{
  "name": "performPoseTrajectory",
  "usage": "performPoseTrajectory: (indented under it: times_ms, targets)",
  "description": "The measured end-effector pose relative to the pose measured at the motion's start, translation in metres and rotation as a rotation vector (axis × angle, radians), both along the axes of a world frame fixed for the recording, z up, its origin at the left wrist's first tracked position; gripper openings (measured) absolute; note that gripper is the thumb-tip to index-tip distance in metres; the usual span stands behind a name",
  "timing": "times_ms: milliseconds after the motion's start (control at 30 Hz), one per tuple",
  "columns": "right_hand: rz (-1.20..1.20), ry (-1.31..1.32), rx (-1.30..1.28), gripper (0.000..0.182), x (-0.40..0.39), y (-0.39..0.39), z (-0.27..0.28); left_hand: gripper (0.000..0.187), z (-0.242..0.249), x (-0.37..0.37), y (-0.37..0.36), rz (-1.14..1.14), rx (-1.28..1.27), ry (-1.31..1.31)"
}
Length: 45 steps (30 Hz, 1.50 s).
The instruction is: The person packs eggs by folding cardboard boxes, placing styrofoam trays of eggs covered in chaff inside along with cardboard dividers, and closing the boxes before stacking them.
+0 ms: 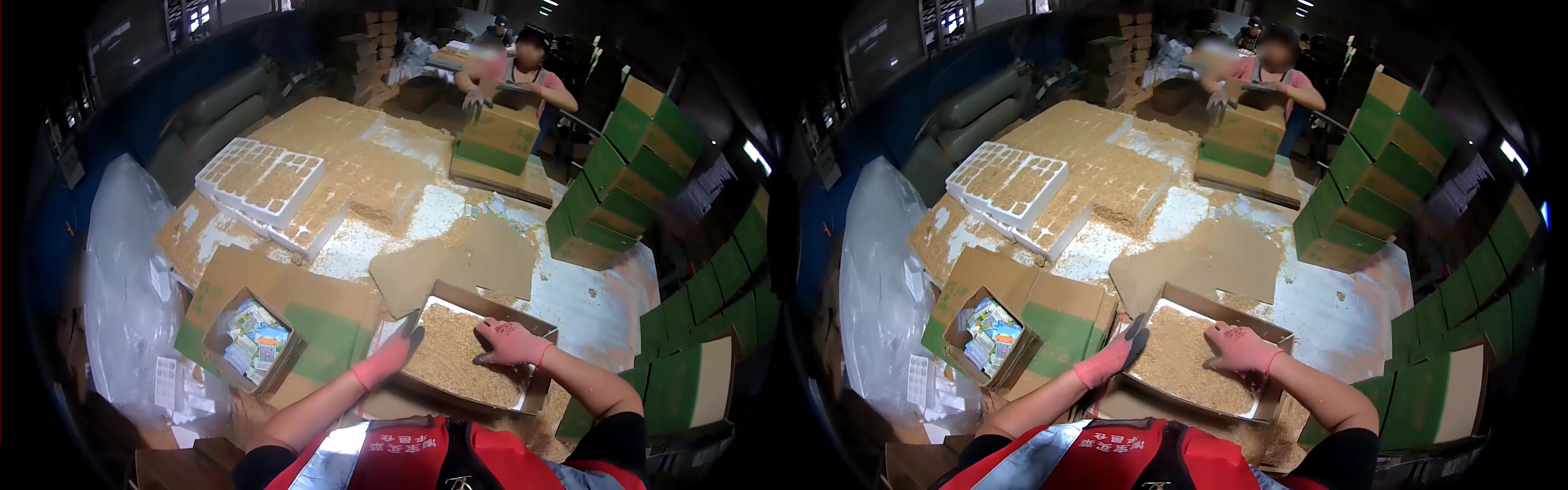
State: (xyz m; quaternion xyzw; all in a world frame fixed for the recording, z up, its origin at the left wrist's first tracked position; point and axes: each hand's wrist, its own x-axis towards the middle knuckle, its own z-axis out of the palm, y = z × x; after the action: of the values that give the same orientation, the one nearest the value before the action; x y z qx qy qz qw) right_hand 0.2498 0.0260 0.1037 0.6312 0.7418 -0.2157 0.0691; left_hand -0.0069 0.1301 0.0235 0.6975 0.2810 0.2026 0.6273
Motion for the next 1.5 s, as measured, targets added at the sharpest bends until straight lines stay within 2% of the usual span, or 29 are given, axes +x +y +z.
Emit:
performPoseTrajectory:
  times_ms: [100,133,167,233,300,367,400,433,500,533,567,633,700,800,833,900,967,1033,1100,1133,1200,1233,1267,1300,1333,1367,1400,1433,1500]
  targets:
    - [0.092,0.041,-0.275,0.061,0.002,0.030,0.007,0.056,0.012,0.002,-0.010,0.112,0.004,0.124]
    - [0.143,0.118,-0.388,0.060,0.000,0.052,0.036,0.056,-0.014,0.007,-0.009,0.143,0.208,0.034]
    - [0.216,0.196,-0.512,0.060,-0.005,0.080,0.053,0.057,-0.007,0.003,-0.007,0.133,0.093,0.121]
    - [-0.131,0.584,-0.230,0.062,0.019,0.144,0.051,0.051,-0.004,0.001,-0.008,0.166,0.264,0.065]
    - [-0.185,0.526,0.149,0.082,0.032,0.218,0.005,0.057,0.001,-0.001,-0.008,0.080,0.244,0.210]
    - [0.049,-0.247,0.369,0.101,0.075,0.262,-0.113,0.059,0.004,-0.012,-0.011,-0.025,0.374,0.412]
    - [0.079,-0.346,0.287,0.105,0.085,0.259,-0.148,0.060,0.015,-0.025,-0.013,-0.043,0.417,0.479]
    - [0.097,-0.449,0.207,0.109,0.091,0.262,-0.174,0.058,0.044,-0.044,-0.014,0.044,0.237,0.515]
    - [0.065,-0.322,0.189,0.100,0.096,0.275,-0.190,0.055,0.083,-0.105,-0.012,0.285,0.219,0.308]
    - [0.033,-0.263,0.174,0.096,0.102,0.270,-0.190,0.052,0.117,-0.136,-0.010,0.428,0.165,0.163]
    - [-0.005,-0.212,0.163,0.092,0.108,0.260,-0.183,0.042,0.130,-0.166,-0.001,0.608,0.130,0.311]
    - [-0.063,-0.116,0.162,0.079,0.118,0.241,-0.152,0.039,0.130,-0.221,0.019,1.001,0.708,0.790]
    - [-0.093,-0.023,0.173,0.061,0.126,0.224,-0.099,0.038,0.122,-0.267,0.042,1.000,1.034,1.241]
    - [-0.098,0.171,0.523,0.039,0.105,0.154,0.007,0.031,0.080,-0.308,0.075,0.785,0.913,1.312]
    - [-0.094,0.119,0.772,0.042,0.085,0.121,0.039,0.031,0.077,-0.313,0.079,0.773,0.887,1.253]
    - [-0.166,0.179,0.868,0.048,0.045,0.056,0.101,0.031,0.071,-0.319,0.083,0.713,0.829,1.139]
    - [-0.164,0.164,0.762,0.052,0.012,-0.009,0.128,0.025,0.073,-0.327,0.075,0.809,0.897,1.025]
    - [0.039,0.090,0.520,0.051,-0.009,-0.058,0.114,0.025,0.076,-0.337,0.074,0.898,0.917,0.913]
    - [0.244,0.080,0.421,0.046,-0.028,-0.091,0.071,0.026,0.125,-0.290,0.056,0.999,0.983,0.838]
    - [0.196,0.126,0.301,0.044,-0.028,-0.101,0.042,0.030,0.141,-0.258,0.047,1.016,0.996,0.694]
    - [0.129,0.227,0.072,0.043,-0.028,-0.109,0.017,0.033,0.149,-0.174,0.013,0.869,1.127,0.441]
    - [0.111,0.275,-0.035,0.043,-0.025,-0.105,0.017,0.040,0.149,-0.125,-0.008,0.619,1.243,0.245]
    - [0.144,0.234,0.038,0.040,-0.017,-0.108,-0.001,0.042,0.165,-0.076,-0.026,0.244,1.206,0.268]
    - [0.181,0.193,0.107,0.038,-0.012,-0.113,-0.014,0.030,0.160,-0.033,-0.050,-0.018,1.308,0.277]
    - [0.155,0.186,0.018,0.037,-0.010,-0.111,-0.008,0.037,0.103,0.004,-0.052,-0.167,1.493,0.130]
    - [0.075,0.201,-0.117,0.036,-0.010,-0.108,0.004,0.028,0.087,0.027,-0.058,-0.392,1.561,0.255]
    - [0.040,0.200,-0.135,0.038,-0.006,-0.110,0.012,0.028,0.055,0.039,-0.051,-0.648,1.306,0.632]
    - [0.008,0.198,-0.150,0.039,-0.003,-0.112,0.017,0.029,0.054,0.037,-0.041,-0.677,0.971,0.570]
    - [-0.047,0.139,0.249,0.046,0.000,-0.109,0.022,0.050,0.109,0.047,-0.031,-0.786,0.729,0.789]
